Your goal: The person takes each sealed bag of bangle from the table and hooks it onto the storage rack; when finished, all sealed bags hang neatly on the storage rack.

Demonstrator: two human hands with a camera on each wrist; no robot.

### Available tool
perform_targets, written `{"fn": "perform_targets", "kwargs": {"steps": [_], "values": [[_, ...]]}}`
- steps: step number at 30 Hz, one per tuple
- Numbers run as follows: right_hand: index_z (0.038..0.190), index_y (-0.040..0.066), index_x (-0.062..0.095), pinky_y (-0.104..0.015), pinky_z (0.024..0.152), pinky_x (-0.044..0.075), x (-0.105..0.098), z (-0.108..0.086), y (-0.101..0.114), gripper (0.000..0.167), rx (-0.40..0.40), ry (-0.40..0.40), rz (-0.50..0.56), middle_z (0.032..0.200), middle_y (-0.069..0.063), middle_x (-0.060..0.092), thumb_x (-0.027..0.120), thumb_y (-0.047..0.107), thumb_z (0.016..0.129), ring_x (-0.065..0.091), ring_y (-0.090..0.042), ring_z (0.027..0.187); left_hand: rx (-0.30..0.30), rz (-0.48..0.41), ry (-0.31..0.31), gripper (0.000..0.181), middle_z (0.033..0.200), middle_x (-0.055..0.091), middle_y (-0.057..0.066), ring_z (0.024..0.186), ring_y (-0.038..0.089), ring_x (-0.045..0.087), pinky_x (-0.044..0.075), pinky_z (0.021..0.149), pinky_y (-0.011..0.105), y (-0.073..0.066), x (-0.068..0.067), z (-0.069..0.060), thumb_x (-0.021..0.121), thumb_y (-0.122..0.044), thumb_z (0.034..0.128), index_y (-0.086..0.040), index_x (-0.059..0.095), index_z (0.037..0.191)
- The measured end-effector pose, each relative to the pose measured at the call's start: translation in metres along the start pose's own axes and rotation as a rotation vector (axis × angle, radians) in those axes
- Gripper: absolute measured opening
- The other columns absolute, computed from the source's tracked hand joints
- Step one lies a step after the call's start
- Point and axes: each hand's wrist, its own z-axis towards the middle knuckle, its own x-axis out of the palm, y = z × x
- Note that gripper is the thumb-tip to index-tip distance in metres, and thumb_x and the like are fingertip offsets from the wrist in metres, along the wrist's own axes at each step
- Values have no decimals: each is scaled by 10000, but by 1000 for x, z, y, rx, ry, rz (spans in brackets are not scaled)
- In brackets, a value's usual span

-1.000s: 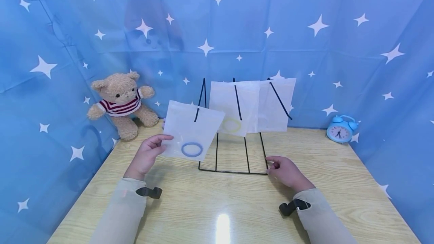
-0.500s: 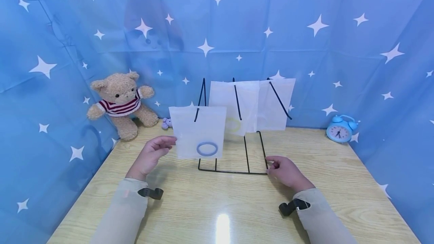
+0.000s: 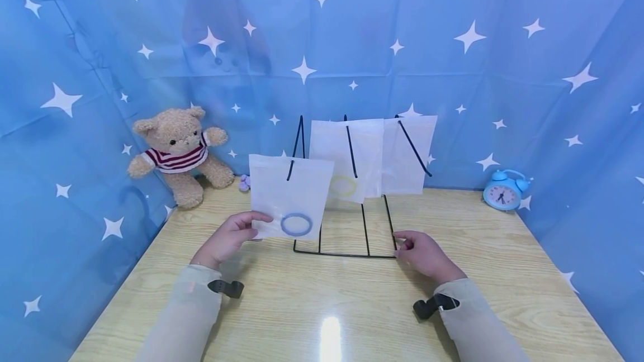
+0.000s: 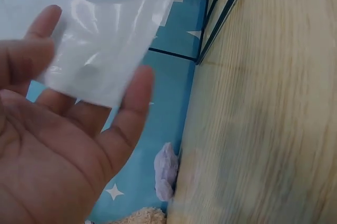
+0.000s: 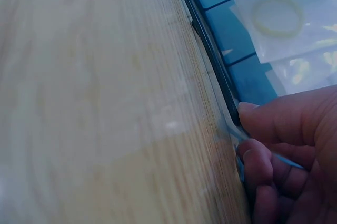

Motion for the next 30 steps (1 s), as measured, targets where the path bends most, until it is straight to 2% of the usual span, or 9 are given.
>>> {"fn": "perform_targets", "kwargs": {"steps": [6,10,12,17,20,22,24,27,30], "values": [[1486,-27,559,-305,611,441,0,0,0,568,6,-2,4,936,-72,646,729,102,960,544,-208,769,-38,75,-48,366,1484,605,146,1281,229,494,380,1038,382,3,2,3,491,60,1014,-44,734,1266],[1484,-27,561,-309,623,443,0,0,0,566,9,-2,6,935,-71,649,729,101,959,548,-208,777,-56,76,-78,373,1480,599,115,1085,209,490,388,939,373,3,3,4,482,52,1022,-68,736,1267],[1482,-30,561,-310,629,444,0,0,0,565,7,-3,4,934,-70,651,730,101,959,551,-206,782,-61,75,-95,371,1435,614,76,886,170,495,411,852,329,2,4,4,480,46,1031,-79,738,1267],[1476,-37,565,-308,638,446,0,1,0,560,6,-5,1,930,-68,654,728,92,956,554,-202,790,-55,47,-115,373,960,612,-26,536,97,385,400,583,244,0,6,4,464,23,1058,-86,711,1316],[1472,-34,572,-305,638,445,1,1,1,555,9,-8,-1,926,-68,652,730,88,954,551,-202,786,-33,-14,-108,403,782,455,-14,639,86,519,559,647,278,-1,8,5,438,39,1065,-61,658,1387],[1472,-33,573,-305,636,443,1,1,1,555,10,-8,-6,927,-65,649,733,94,956,548,-200,783,-10,-62,-101,432,928,522,11,836,91,621,640,835,378,-1,9,6,419,68,1061,-36,617,1431],[1473,-33,572,-304,632,439,0,1,1,556,11,-7,-5,926,-66,644,735,100,958,543,-201,780,12,-110,-98,461,1013,525,117,971,117,651,624,943,469,-1,10,7,402,94,1054,-15,579,1465],[1481,-34,563,-304,625,432,0,0,1,564,9,-1,1,930,-68,637,734,110,963,535,-202,777,42,-164,-95,488,1288,550,252,1106,136,674,581,998,525,-1,12,10,390,111,1046,8,526,1503],[1485,-34,559,-307,622,426,0,0,2,569,9,2,8,934,-71,633,735,119,966,530,-205,776,60,-209,-96,506,1383,546,312,1142,133,675,552,1032,554,-1,14,12,379,114,1041,19,481,1528]]}}
